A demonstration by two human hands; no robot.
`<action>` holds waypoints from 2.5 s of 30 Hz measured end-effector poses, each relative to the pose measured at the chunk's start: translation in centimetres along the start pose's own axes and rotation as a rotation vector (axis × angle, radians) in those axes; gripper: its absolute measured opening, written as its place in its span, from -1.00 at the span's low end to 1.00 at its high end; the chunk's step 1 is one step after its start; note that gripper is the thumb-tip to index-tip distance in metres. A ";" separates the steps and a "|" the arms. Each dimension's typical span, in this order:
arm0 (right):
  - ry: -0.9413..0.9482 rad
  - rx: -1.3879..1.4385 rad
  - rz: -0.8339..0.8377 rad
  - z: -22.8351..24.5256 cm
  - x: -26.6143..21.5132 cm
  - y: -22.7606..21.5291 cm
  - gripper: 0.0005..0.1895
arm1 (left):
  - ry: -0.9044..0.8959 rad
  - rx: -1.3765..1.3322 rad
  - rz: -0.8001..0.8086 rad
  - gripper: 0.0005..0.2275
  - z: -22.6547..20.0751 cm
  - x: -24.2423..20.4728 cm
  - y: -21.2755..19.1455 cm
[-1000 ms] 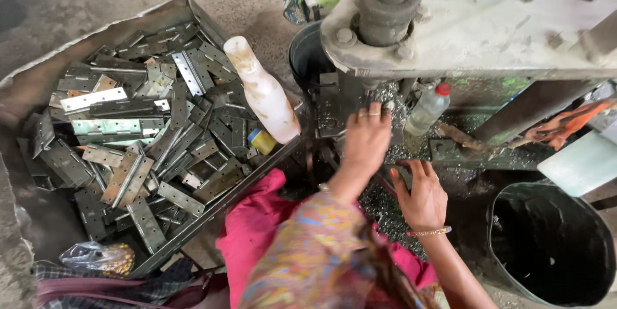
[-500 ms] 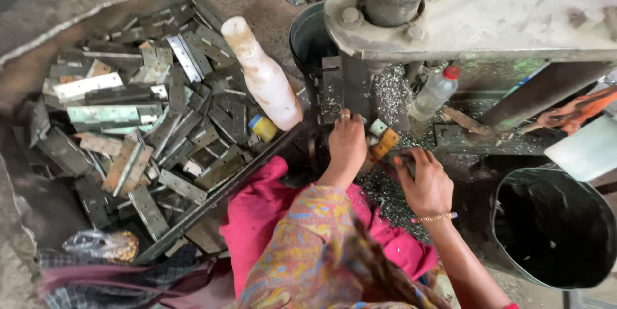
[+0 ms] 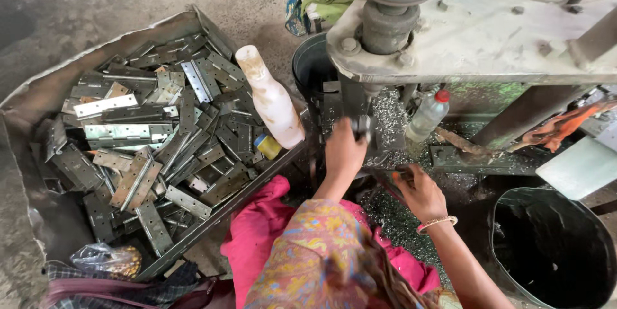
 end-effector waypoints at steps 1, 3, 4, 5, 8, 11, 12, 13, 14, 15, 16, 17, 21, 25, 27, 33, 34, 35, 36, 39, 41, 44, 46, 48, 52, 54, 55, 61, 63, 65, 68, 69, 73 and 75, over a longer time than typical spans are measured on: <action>0.016 -0.013 0.003 0.3 -0.3 -0.1 -0.54 | 0.090 0.040 -0.097 -0.68 -0.5 0.6 -0.1; 0.045 -0.044 0.000 1.0 -0.9 -0.8 -0.55 | 0.241 0.156 -0.220 -0.70 -1.4 1.3 0.7; 0.013 -0.052 -0.016 1.5 -1.3 -1.2 -0.55 | 0.297 0.237 -0.241 -0.71 -1.5 1.1 1.4; -0.020 -0.059 -0.031 1.9 -1.6 -1.6 -0.56 | 0.353 0.318 -0.260 -0.73 -1.5 0.9 1.9; -0.014 -0.081 -0.030 3.1 -1.3 -2.3 -0.56 | 0.395 0.183 -0.183 -0.69 -1.0 0.6 2.7; -0.038 -0.134 -0.019 3.4 -1.7 -2.2 -0.55 | 0.406 0.398 -0.079 -0.72 1.4 -1.8 2.7; -0.066 -0.159 -0.013 3.4 -1.7 -2.0 -0.54 | 0.455 0.429 -0.089 -0.72 1.9 -2.7 2.4; -0.062 -0.158 0.010 3.0 -1.8 -1.7 -0.55 | 0.506 0.460 -0.099 -0.71 2.1 -3.3 2.1; -0.062 -0.155 0.029 2.6 -1.5 -1.4 -0.55 | 0.558 0.491 -0.116 -0.70 2.0 -3.3 1.9; -0.063 -0.153 0.048 2.0 -1.2 -0.7 -0.56 | 0.537 0.524 -0.068 -0.75 2.1 -2.7 2.1; -0.070 -0.182 0.062 1.0 -1.2 -0.1 -0.52 | 0.517 0.552 -0.016 -0.79 1.9 -2.2 2.6; -0.078 -0.211 0.077 -0.3 -1.2 0.8 -0.49 | 0.497 0.579 0.036 -0.82 1.6 -1.5 3.0; -0.091 -0.278 0.135 -7.1 -4.0 6.2 -0.47 | 0.327 0.552 0.110 -0.82 1.0 0.1 3.5; -0.024 -0.098 0.232 -12.4 -6.9 10.9 -0.52 | 0.415 0.494 -0.011 -0.79 0.5 -1.6 2.0; 0.017 -0.183 0.305 -12.9 -5.6 12.6 -0.46 | 0.511 0.525 -0.119 -0.80 0.6 -1.5 0.5; -0.051 -0.276 0.260 -11.9 -4.3 9.0 -0.39 | 0.473 0.542 -0.020 -0.83 0.6 -1.1 2.5; -0.024 -0.239 0.231 -11.2 -4.3 8.8 -0.39 | 0.473 0.589 -0.002 -0.86 0.3 -0.1 2.7; 0.003 -0.200 0.203 -10.5 -4.2 8.7 -0.39 | 0.473 0.637 0.016 -0.87 0.1 0.7 2.9; -0.028 -0.142 0.205 -9.7 -4.3 8.7 -0.44 | 0.472 0.610 -0.022 -0.87 -0.2 1.2 2.6; -0.063 -0.059 0.264 -8.8 -5.0 9.1 -0.50 | 0.443 0.550 -0.066 -0.85 0.0 0.9 1.9; 0.015 -0.127 0.337 -10.8 -5.9 8.7 -0.42 | 0.429 0.511 0.005 -0.82 0.0 -1.2 2.9; -0.023 -0.134 0.329 -10.4 -2.4 9.5 -0.52 | 0.391 0.708 0.073 -0.87 -0.1 1.0 2.5; 0.049 -0.056 0.331 -11.6 -4.0 10.5 -0.51 | 0.437 0.675 0.012 -0.88 -0.3 0.3 2.5; 0.077 -0.074 0.274 -12.7 -6.4 11.4 -0.50 | 0.488 0.635 -0.048 -0.88 -0.5 -0.7 2.9; 0.024 -0.116 0.286 -12.3 -4.7 12.3 -0.47 | 0.502 0.584 -0.119 -0.86 -0.2 1.2 2.2; -0.007 -0.138 0.315 -12.9 -3.6 11.5 -0.47 | 0.519 0.600 -0.115 -0.87 -0.4 1.7 3.0; -0.059 -0.189 0.279 -12.9 -2.7 10.9 -0.48 | 0.543 0.633 -0.141 -0.87 -0.6 2.2 3.2; 0.065 -0.066 0.217 -13.9 -6.0 11.6 -0.51 | 0.423 0.479 -0.113 -0.82 -0.4 2.6 3.9; 0.037 -0.037 0.232 -13.7 -6.6 11.9 -0.52 | 0.417 0.473 -0.145 -0.79 -0.2 2.1 3.4; 0.016 -0.047 0.325 -12.8 -6.5 12.8 -0.53 | 0.475 0.551 -0.154 -0.74 0.1 2.1 2.8; -0.044 -0.194 0.351 -13.2 -3.6 11.0 -0.55 | 0.431 0.637 -0.091 -0.64 0.0 2.7 3.5; -0.063 -0.245 0.343 -13.5 -2.8 10.8 -0.55 | 0.404 0.666 -0.064 -0.68 0.2 3.1 3.8; 0.321 0.136 0.331 -16.6 -4.8 13.0 -0.57 | 0.316 0.737 0.029 -0.75 0.1 5.4 5.2; 0.797 0.739 0.240 -18.7 -6.9 14.9 -0.58 | 0.320 0.696 -0.006 -0.77 -0.8 6.6 5.6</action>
Point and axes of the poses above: each hand's wrist, its own x-axis towards the middle knuckle, its own y-axis out of the palm, z = x × y, the point moved 6 cm from there along x, towards the middle knuckle, and after that the axes turned 12 degrees about -z, right-handed, at the moved point
